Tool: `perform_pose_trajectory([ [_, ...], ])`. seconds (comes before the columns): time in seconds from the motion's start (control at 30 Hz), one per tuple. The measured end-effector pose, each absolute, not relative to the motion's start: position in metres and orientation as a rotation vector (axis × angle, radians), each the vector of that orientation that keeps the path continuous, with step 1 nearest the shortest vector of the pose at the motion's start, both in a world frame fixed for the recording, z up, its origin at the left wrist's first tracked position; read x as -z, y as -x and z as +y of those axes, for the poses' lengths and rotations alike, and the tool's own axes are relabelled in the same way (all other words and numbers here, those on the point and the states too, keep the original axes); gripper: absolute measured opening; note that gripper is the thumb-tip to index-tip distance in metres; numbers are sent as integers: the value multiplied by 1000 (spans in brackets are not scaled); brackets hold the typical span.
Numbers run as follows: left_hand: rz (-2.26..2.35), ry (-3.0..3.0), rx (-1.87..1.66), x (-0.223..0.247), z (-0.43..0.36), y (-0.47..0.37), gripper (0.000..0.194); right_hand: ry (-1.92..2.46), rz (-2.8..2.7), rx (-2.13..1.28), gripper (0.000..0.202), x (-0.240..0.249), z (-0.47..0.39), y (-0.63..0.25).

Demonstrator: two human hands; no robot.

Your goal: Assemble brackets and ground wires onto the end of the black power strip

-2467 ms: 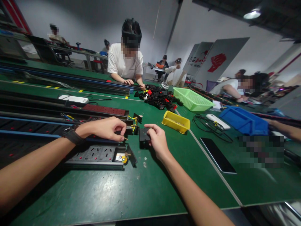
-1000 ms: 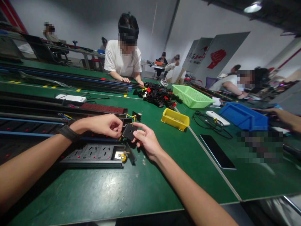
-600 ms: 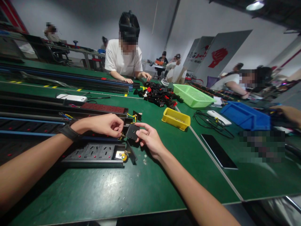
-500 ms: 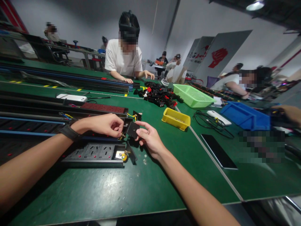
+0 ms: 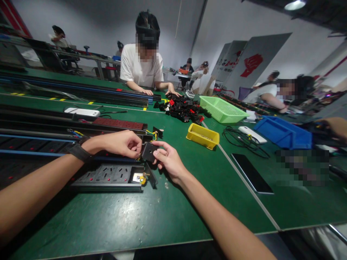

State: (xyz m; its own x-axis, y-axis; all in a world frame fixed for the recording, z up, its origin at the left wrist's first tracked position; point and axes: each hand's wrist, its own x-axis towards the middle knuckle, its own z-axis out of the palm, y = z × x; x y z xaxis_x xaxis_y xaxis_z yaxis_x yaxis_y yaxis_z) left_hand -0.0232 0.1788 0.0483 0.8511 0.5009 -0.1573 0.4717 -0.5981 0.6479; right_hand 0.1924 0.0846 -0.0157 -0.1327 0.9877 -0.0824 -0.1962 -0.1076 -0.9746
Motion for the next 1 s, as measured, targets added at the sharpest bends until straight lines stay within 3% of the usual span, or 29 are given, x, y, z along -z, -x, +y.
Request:
perform_pose_trajectory([
  [1.0, 774, -2342, -63, -46, 177, 20, 15, 1131, -1186, -1436, 52, 22, 87, -193],
])
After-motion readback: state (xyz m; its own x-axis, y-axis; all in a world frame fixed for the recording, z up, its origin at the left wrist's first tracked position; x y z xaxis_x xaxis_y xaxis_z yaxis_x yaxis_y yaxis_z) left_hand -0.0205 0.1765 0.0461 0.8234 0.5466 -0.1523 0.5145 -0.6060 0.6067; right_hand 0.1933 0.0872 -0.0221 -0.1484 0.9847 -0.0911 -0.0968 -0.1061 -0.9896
